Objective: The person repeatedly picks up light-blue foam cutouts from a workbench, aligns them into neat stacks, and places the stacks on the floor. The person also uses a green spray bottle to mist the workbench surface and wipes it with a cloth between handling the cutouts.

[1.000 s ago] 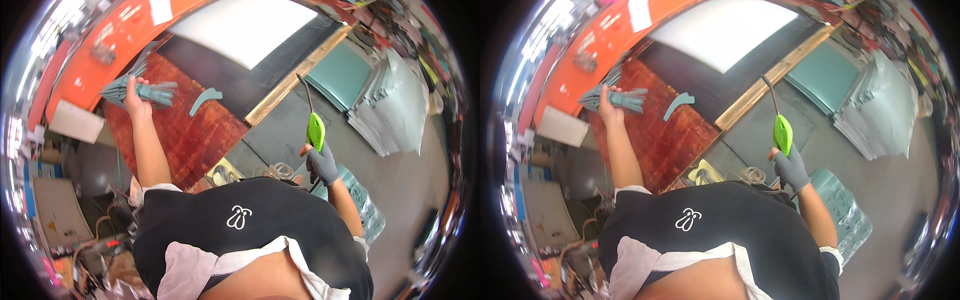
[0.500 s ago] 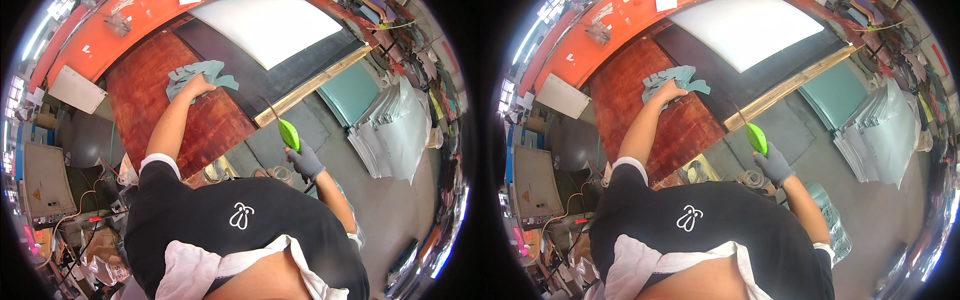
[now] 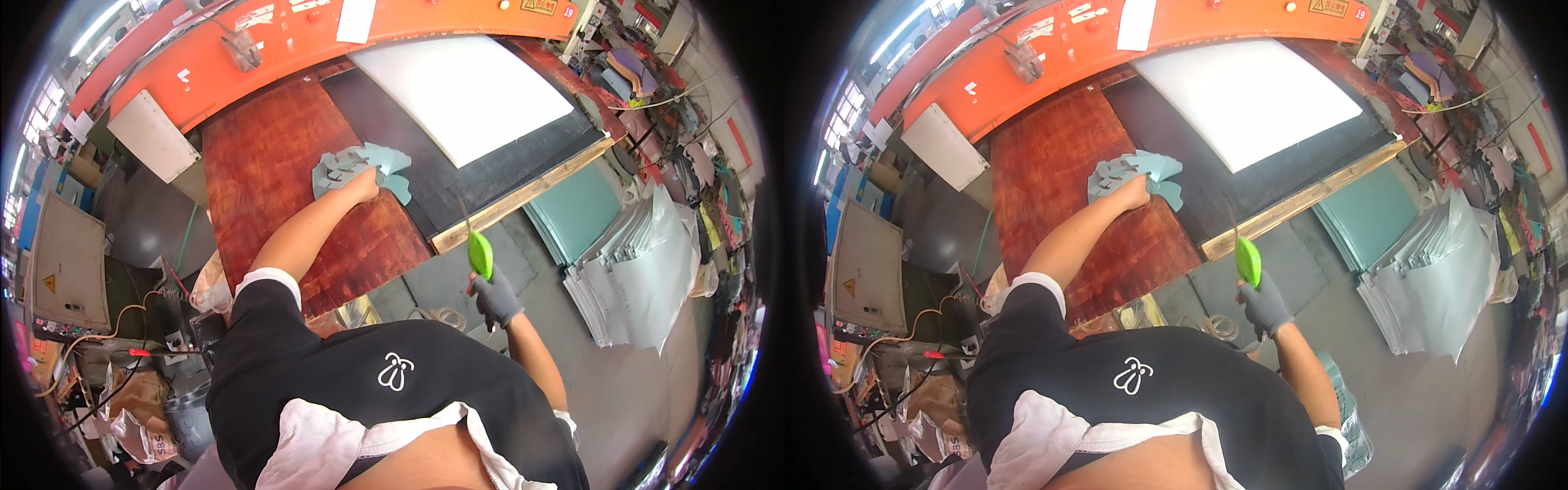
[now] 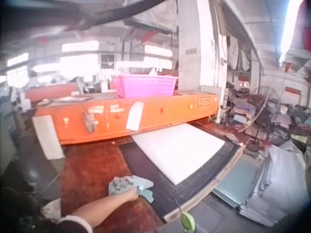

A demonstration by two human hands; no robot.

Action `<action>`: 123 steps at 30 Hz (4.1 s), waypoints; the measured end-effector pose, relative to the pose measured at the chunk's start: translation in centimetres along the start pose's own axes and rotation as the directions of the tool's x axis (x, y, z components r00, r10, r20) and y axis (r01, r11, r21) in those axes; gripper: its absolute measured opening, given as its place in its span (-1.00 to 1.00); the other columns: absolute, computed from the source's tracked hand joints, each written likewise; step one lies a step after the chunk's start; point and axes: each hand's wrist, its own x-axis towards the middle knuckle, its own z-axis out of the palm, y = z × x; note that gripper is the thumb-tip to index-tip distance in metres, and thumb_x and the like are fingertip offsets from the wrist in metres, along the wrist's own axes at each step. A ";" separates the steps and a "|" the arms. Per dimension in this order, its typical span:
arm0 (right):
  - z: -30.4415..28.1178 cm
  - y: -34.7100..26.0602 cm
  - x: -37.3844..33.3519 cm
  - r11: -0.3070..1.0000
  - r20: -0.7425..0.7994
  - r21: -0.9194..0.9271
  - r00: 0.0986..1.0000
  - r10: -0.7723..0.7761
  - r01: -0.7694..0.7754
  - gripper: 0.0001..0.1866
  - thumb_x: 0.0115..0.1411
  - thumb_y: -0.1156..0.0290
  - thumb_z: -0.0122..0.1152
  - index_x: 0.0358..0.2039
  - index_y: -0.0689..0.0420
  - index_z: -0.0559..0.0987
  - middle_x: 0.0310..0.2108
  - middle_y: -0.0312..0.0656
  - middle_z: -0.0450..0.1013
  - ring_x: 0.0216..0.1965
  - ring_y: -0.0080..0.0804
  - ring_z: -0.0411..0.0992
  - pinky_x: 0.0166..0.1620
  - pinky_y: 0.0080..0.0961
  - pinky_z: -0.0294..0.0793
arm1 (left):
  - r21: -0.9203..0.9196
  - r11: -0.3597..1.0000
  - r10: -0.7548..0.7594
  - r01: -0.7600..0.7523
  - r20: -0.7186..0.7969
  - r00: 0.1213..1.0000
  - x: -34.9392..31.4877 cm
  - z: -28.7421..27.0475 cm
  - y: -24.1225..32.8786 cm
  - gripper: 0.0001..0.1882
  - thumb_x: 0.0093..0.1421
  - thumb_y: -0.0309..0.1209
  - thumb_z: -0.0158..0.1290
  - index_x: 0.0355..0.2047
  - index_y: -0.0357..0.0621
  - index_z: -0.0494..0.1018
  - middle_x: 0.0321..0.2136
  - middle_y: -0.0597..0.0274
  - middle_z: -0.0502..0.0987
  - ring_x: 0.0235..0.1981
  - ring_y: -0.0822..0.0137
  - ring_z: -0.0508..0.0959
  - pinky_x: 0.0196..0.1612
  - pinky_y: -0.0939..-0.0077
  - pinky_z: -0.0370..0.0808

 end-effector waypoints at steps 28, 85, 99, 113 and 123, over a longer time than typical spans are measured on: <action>2.6 -0.1 -1.7 0.841 0.120 -0.208 0.866 -0.485 0.500 -0.67 0.12 0.24 0.04 -0.19 0.19 0.33 -0.51 -0.15 0.40 -0.59 -0.46 0.38 -0.53 -0.46 0.36 | -0.855 -0.332 0.348 0.400 0.283 0.894 -3.9 -4.1 1.2 -0.65 0.09 -0.18 -0.05 -0.32 -0.28 0.36 -0.45 0.15 0.44 -0.42 0.31 0.50 -0.42 0.42 0.58; 0.0 0.5 7.9 0.850 -0.377 0.419 0.913 -0.156 0.318 -0.77 0.26 0.24 -0.13 -0.21 0.13 0.25 -0.51 -0.16 0.39 -0.73 -0.42 0.32 -0.72 -0.53 0.30 | -0.701 -0.708 0.078 -0.082 -0.193 0.978 -12.5 -2.1 -11.5 -0.64 0.10 -0.16 -0.04 -0.28 -0.21 0.27 -0.45 0.19 0.35 -0.43 0.23 0.48 -0.57 0.44 0.55; -20.3 -1.5 14.5 0.812 -0.708 0.410 0.706 -0.005 0.416 -0.74 0.18 0.28 -0.08 -0.24 0.19 0.24 -0.59 -0.15 0.37 -0.77 -0.43 0.26 -0.73 -0.49 0.28 | -0.699 -0.666 -0.177 -0.260 -0.190 0.966 -12.5 -3.0 -9.2 -0.67 0.09 -0.23 -0.08 -0.23 -0.21 0.24 -0.41 0.20 0.28 -0.35 0.27 0.39 -0.42 0.28 0.58; -9.2 -1.6 13.6 0.860 0.214 0.176 0.835 -0.508 0.478 -0.74 0.22 0.36 -0.06 -0.13 0.21 0.29 -0.39 -0.24 0.41 -0.38 -0.54 0.36 -0.29 -0.56 0.38 | -0.752 -0.522 -0.307 -0.402 -0.275 0.911 -14.2 -5.0 -1.8 -0.60 0.04 -0.18 -0.04 -0.23 -0.22 0.26 -0.42 0.24 0.27 -0.37 0.33 0.38 -0.42 0.38 0.57; 1.6 -5.8 12.3 0.750 0.724 0.349 0.346 -0.597 0.563 -0.71 0.22 0.39 -0.01 -0.08 0.25 0.32 -0.35 -0.24 0.40 -0.36 -0.56 0.35 -0.31 -0.59 0.37 | -0.707 -0.319 -0.551 -0.632 -0.404 0.730 -28.9 -4.1 16.1 -0.60 -0.17 -0.19 0.08 -0.37 -0.21 0.36 -0.56 0.24 0.29 -0.51 0.28 0.37 -0.49 0.36 0.44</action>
